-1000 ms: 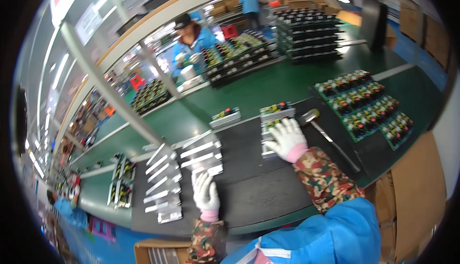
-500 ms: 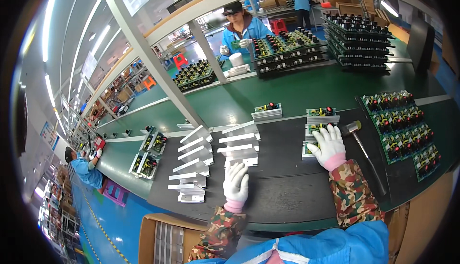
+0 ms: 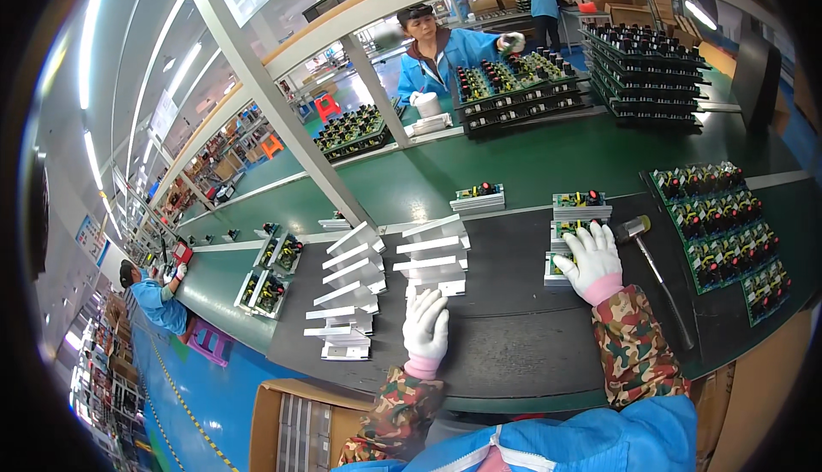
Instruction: Inspecting and arranging electronic components on a production line.
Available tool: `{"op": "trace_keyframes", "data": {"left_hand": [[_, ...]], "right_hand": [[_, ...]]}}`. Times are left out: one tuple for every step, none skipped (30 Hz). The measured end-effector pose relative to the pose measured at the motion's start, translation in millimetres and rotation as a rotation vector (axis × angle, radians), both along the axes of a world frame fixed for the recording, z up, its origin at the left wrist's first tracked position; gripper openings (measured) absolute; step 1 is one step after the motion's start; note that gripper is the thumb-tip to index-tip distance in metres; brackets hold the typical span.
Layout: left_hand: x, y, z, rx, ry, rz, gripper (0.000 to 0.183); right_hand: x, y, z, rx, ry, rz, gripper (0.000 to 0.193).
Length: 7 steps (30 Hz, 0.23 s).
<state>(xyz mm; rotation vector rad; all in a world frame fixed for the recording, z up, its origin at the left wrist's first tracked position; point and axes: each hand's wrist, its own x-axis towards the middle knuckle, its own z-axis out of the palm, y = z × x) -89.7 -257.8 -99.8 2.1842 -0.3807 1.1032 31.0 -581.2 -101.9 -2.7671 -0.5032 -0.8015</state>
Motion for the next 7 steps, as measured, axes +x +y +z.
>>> {"op": "trace_keyframes", "data": {"left_hand": [[0.0, 0.2, 0.0, -0.002, 0.000, -0.001, 0.030], [0.0, 0.3, 0.1, -0.004, -0.001, -0.003, 0.030], [0.3, 0.4, 0.3, -0.006, -0.002, -0.004, 0.030], [0.1, 0.5, 0.3, -0.005, -0.001, -0.005, 0.030], [0.0, 0.6, 0.3, -0.003, -0.006, -0.007, 0.030], [0.1, 0.6, 0.5, -0.002, -0.012, -0.008, 0.030], [0.1, 0.5, 0.8, 0.000, -0.017, -0.009, 0.030]], "right_hand": [[0.7, -0.4, -1.1, 0.001, -0.003, 0.004, 0.057], [1.3, -0.8, -2.0, 0.001, -0.006, 0.007, 0.057], [1.7, -1.1, -2.3, 0.002, -0.010, 0.010, 0.058], [1.8, -1.1, -2.8, 0.003, -0.009, 0.009, 0.058], [1.8, -1.0, -3.1, 0.005, -0.004, 0.009, 0.058], [1.9, -0.9, -3.1, 0.007, 0.000, 0.008, 0.058], [1.8, -0.8, -2.9, 0.008, 0.005, 0.008, 0.058]]}}
